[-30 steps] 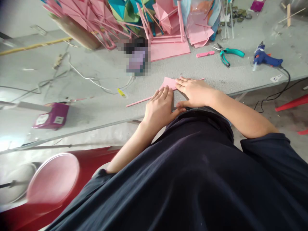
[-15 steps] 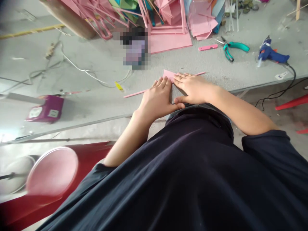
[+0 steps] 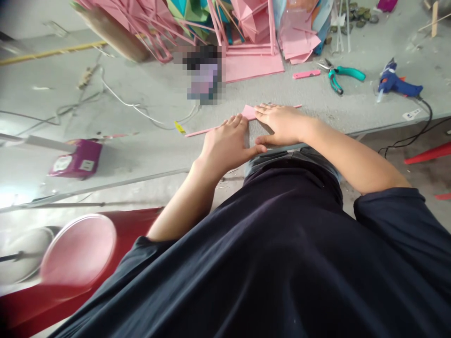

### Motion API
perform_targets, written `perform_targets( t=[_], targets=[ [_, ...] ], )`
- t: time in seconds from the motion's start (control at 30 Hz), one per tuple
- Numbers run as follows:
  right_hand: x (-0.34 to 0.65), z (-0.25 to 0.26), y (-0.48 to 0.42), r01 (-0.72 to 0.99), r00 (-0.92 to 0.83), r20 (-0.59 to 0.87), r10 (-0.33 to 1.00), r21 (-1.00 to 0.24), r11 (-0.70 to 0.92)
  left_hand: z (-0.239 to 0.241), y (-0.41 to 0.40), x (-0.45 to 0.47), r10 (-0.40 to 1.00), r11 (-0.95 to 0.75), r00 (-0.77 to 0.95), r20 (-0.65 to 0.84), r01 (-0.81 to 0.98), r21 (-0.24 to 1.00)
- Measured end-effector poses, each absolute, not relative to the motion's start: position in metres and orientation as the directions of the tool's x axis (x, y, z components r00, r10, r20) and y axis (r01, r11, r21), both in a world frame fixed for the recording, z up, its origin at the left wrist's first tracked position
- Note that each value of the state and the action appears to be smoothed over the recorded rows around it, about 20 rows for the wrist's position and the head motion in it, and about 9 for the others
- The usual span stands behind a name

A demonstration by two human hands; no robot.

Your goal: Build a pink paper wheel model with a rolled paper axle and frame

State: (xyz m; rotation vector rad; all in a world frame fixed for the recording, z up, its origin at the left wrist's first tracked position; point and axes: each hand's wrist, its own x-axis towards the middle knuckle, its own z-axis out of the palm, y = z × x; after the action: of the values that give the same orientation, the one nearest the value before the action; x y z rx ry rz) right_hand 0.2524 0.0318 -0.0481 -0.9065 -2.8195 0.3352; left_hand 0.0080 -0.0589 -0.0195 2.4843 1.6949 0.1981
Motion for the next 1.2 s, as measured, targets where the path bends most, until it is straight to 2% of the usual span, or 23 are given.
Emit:
perform_targets(
  t=[0.2, 0.4, 0.67, 0.8, 1.07, 1.2],
  targets=[
    [0.246, -0.045, 0.046, 0.593, -0.781, 0.046, 0.622, -0.257, 0.763, -0.023, -0.037, 0.002, 0.918, -0.395, 0.392, 0.053, 0.9, 0.187],
    [0.243, -0.045, 0.021, 0.559, -0.789, 0.117, 0.604, -0.273, 0.783, -0.024, -0.036, 0.001, 0.914, -0.404, 0.405, 0.036, 0.894, 0.192],
    [0.229, -0.055, 0.028, 0.6, -0.762, 0.089, 0.642, -0.276, 0.751, -0.039, -0.023, -0.006, 0.908, -0.416, 0.414, 0.062, 0.872, 0.258],
    [0.226, -0.049, 0.029, 0.607, -0.748, 0.105, 0.656, -0.292, 0.739, -0.037, -0.017, -0.006, 0.912, -0.408, 0.405, 0.065, 0.879, 0.246],
    [0.216, -0.03, 0.005, 0.681, -0.702, 0.044, 0.711, -0.253, 0.687, -0.031, -0.024, -0.007, 0.915, -0.401, 0.401, 0.047, 0.887, 0.23],
    [0.211, -0.033, -0.015, 0.691, -0.672, 0.102, 0.734, -0.269, 0.671, -0.028, -0.033, -0.011, 0.908, -0.413, 0.417, 0.032, 0.882, 0.229]
  ],
)
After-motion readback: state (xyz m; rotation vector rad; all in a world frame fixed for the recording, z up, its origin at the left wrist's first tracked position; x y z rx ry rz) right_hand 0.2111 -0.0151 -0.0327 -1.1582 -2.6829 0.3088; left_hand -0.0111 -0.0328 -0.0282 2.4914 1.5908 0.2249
